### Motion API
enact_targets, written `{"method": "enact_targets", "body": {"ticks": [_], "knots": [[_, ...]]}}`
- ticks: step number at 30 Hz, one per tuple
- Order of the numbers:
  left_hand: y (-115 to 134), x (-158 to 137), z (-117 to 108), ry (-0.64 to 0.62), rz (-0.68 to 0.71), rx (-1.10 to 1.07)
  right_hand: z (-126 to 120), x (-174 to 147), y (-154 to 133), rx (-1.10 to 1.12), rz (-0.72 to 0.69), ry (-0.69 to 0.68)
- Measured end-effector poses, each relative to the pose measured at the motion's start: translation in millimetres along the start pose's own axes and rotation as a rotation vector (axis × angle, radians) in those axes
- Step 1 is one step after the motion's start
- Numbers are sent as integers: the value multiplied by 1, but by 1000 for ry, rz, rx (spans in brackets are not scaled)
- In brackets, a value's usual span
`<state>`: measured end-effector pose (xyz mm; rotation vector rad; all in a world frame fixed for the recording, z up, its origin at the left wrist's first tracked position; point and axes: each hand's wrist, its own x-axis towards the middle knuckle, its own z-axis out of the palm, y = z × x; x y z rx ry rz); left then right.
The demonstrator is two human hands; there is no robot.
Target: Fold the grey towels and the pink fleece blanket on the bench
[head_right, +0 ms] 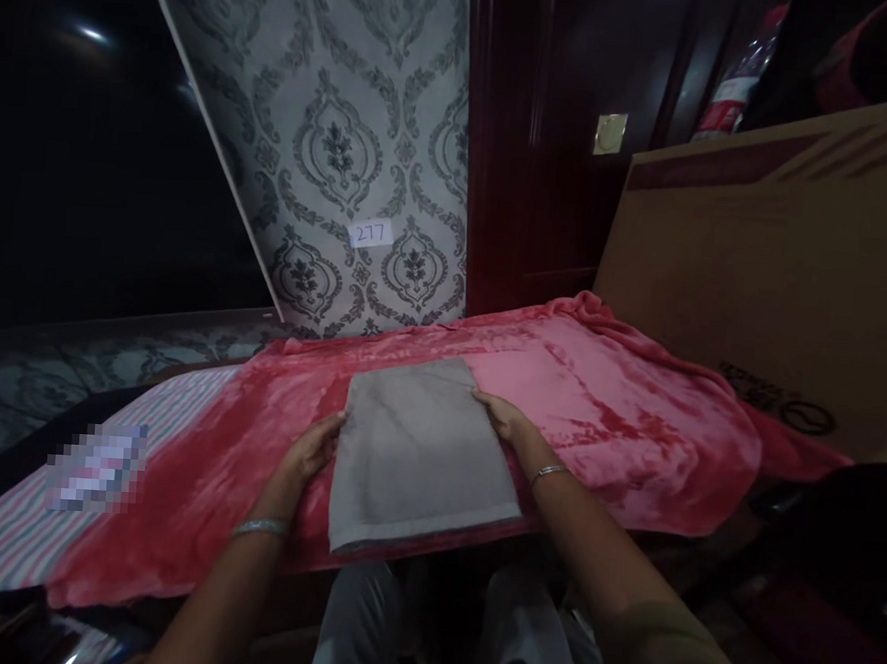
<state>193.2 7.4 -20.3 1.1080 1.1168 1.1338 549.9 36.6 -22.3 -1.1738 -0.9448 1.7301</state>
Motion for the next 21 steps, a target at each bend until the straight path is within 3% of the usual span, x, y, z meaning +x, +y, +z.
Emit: {"method": "enact_targets", "body": {"ticks": [3,8,12,17,21], "knots": [[0,-1,8,2,27,-1,-2,-9,3,1,26,13],[-4,-1,19,58,106,27,4,-17,4,-33,-74,-61],[0,3,17,132,51,59,14,-19,-1,-20,-115,0],[33,-7,28,152,-27,88,21,-60,-15,10,-324,-35],[71,-8,68,145,50,246,6,-120,-33,34,-445,95]]}}
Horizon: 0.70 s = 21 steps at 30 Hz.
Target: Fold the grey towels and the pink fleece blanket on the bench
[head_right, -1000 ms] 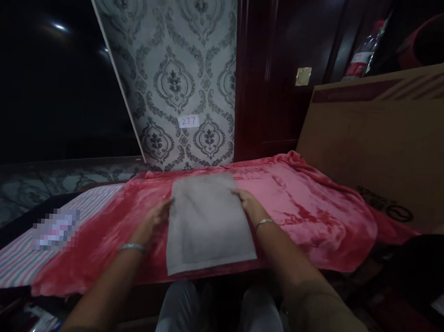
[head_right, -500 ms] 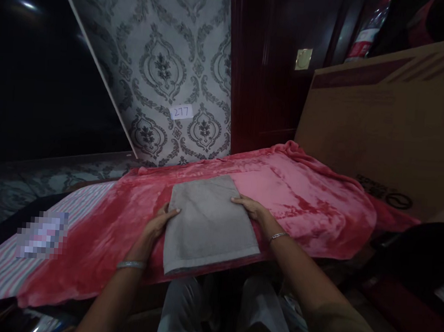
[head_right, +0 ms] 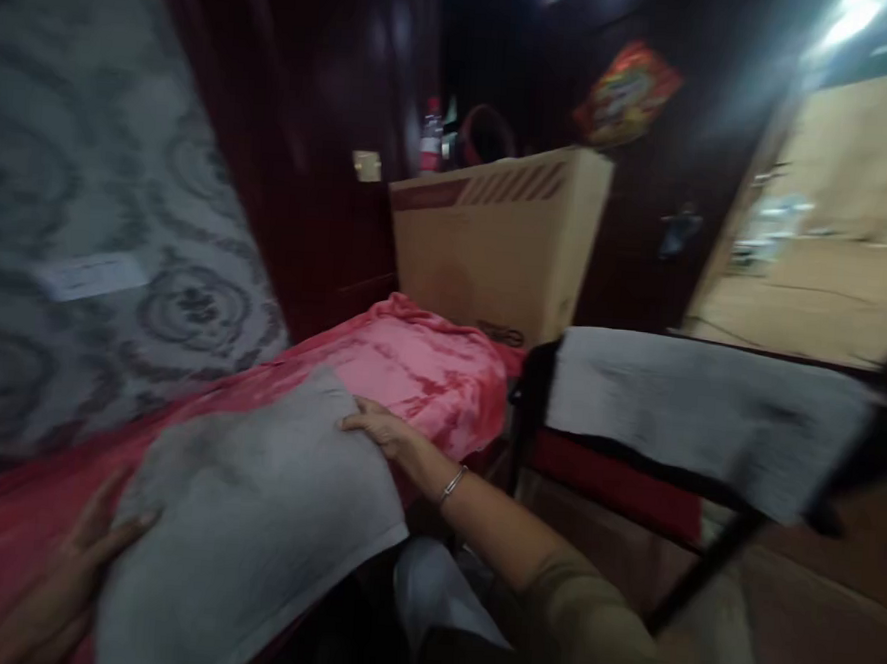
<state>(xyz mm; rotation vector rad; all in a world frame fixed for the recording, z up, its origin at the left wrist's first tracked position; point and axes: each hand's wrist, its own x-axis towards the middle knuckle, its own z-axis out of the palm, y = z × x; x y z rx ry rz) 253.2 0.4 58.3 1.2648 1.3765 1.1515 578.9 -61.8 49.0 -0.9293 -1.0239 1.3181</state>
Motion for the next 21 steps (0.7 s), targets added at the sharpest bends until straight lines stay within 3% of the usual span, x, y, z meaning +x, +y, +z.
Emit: {"method": "enact_targets", "body": {"ticks": [3,8,11,14,17,21], "knots": [[38,-5,48,-95,115,-1,-27,-44,-41,-16,-132,147],[98,-30,154,-444,281,-163,-73,-141,-113,-103,-236,464],[130,-51,223,-646,354,-260,-100,-201,-148,-102,-369,585],[154,-76,293,-877,433,-353,-129,-257,-174,-121,-482,712],[173,-100,363,-1076,531,-417,-158,-306,-195,-164,-501,884],[192,-123,447,-1237,561,-448,-197,-352,-215,-198,-513,1039]]}}
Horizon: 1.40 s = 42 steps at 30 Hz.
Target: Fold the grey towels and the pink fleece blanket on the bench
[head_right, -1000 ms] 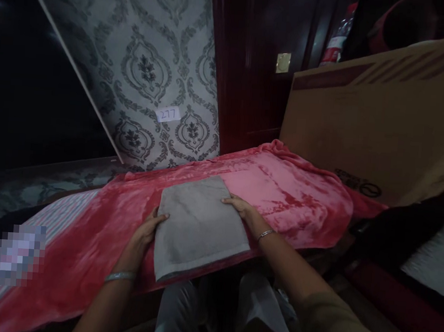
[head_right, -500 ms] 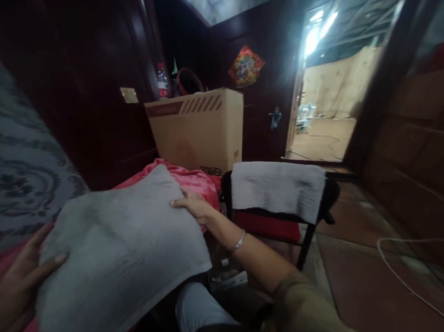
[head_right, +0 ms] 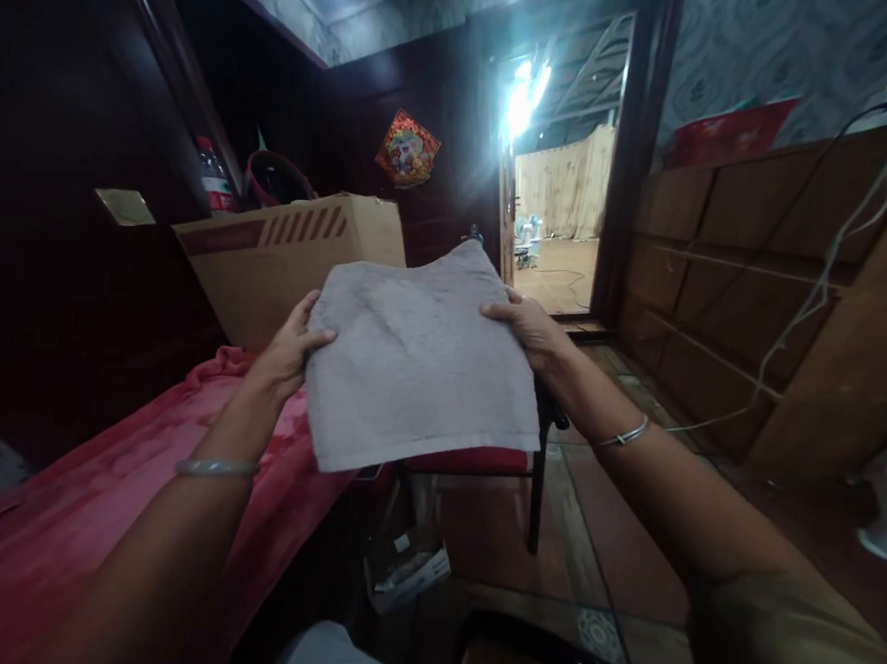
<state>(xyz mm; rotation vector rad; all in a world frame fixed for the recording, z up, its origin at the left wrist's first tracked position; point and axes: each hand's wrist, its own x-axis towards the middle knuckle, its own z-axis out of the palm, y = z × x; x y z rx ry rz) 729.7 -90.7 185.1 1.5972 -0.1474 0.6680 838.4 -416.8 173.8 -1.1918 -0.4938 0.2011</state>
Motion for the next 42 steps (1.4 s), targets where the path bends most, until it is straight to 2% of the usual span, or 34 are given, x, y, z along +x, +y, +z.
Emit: {"method": "enact_targets", "body": {"ticks": [2,4,7,9,12,16,22,25,28,31,35,37,39,42], "knots": [[-16,28,18,-33,-12,-18,-20,13,0,-16,1,50],[-32,47,33,-10,-77,-16,-35,25,5,-37,29,99],[-57,58,49,77,-270,84,-49,37,20,-102,138,221],[-72,58,54,106,-347,152,-54,40,31,-152,196,298],[-85,57,55,109,-338,186,-61,42,40,-234,192,310],[-90,62,50,104,-313,238,-65,48,40,-406,167,275],[-91,65,54,71,-176,356,-71,55,33,-522,138,236],[-94,65,54,34,-90,434,-75,54,33,-677,134,195],[-96,66,50,6,-30,520,-77,51,33,-921,89,179],[-94,67,44,10,20,609,-73,46,29,-1282,-62,217],[-79,63,48,-8,119,744,-45,39,20,-1651,-188,264],[-69,57,56,-89,225,881,-28,37,20,-1720,-301,168],[-61,48,66,-207,315,1031,-17,38,25,-1738,-416,9],[-61,35,78,-383,301,1168,-18,46,37,-1732,-410,-154]]}}
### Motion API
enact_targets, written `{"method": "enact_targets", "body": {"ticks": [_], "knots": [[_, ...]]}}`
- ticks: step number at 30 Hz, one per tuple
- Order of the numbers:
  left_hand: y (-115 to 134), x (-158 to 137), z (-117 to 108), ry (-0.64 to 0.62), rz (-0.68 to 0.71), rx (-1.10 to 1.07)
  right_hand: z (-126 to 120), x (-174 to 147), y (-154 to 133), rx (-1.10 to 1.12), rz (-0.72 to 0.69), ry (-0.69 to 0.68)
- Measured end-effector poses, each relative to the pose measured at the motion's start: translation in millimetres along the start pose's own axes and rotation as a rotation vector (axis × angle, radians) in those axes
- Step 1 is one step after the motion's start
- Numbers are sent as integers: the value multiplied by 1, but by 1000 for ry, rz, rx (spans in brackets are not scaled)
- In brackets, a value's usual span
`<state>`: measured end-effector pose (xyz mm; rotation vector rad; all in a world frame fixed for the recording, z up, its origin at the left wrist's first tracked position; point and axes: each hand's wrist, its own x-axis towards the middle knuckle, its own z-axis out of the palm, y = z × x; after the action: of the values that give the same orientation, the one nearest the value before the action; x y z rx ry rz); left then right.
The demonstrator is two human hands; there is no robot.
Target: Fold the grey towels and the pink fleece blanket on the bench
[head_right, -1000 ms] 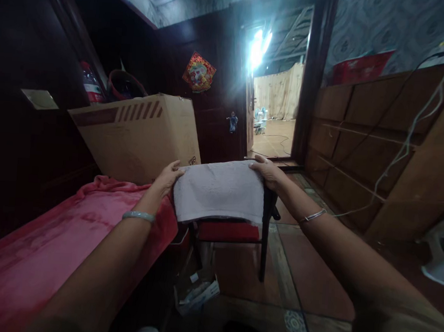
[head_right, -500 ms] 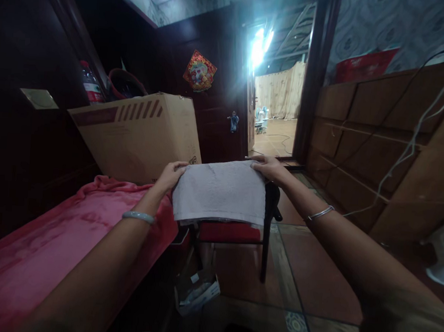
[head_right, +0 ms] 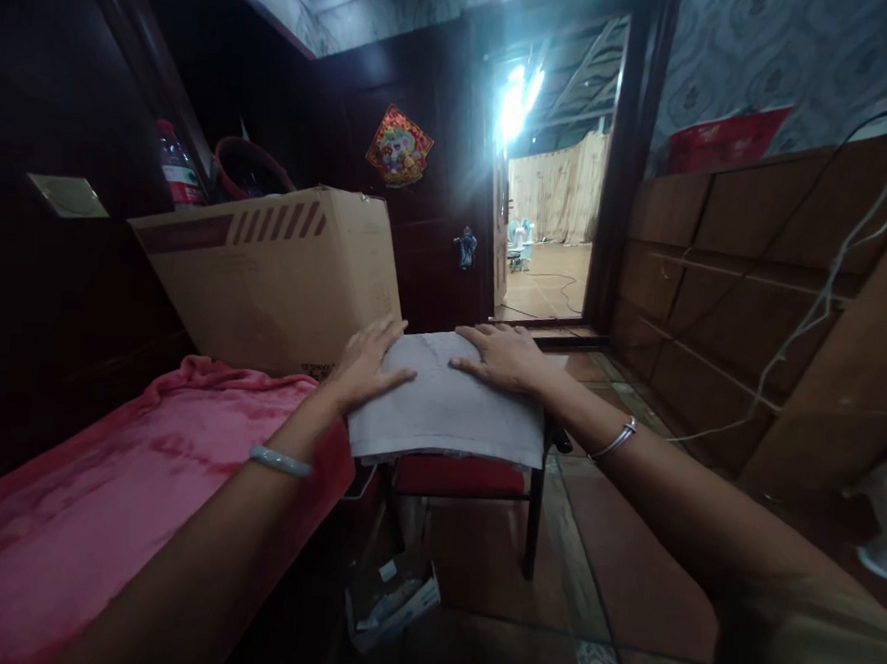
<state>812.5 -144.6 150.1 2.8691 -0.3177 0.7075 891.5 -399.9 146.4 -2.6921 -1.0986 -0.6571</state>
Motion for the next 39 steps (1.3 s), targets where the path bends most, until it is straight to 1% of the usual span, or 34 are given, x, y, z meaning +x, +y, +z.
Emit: {"method": "enact_targets", "body": {"ticks": [2,4,6,7,11,15,18,21,24,29,32,34,37,39], "knots": [[4,-5,8,-51,-10,37,9,3,10,41,-5,-60],[4,-9,16,-13,-23,65,14,5,21,89,-28,-94],[2,-11,22,41,-20,80,17,5,27,118,-48,-91],[0,-11,24,48,-15,82,18,5,28,121,-45,-80],[-3,-9,23,10,6,78,19,1,23,89,-8,-35],[-4,-5,17,-36,15,48,17,-1,19,84,9,-48],[-8,-8,16,-49,44,44,15,-1,19,97,13,-48],[-17,-22,17,-41,46,70,15,-1,20,109,-6,-45],[-30,-42,17,-43,24,99,15,-1,20,117,-10,-39],[-52,-78,21,-33,-80,73,15,-3,17,99,12,-33],[-61,-99,27,8,-151,-48,14,-3,15,95,17,-35],[-63,-112,32,80,-231,-188,13,-3,14,89,14,-32],[-55,-126,44,185,-432,-563,14,-3,15,78,10,-22],[-45,-130,55,192,-524,-788,15,-3,15,72,8,-17]]}}
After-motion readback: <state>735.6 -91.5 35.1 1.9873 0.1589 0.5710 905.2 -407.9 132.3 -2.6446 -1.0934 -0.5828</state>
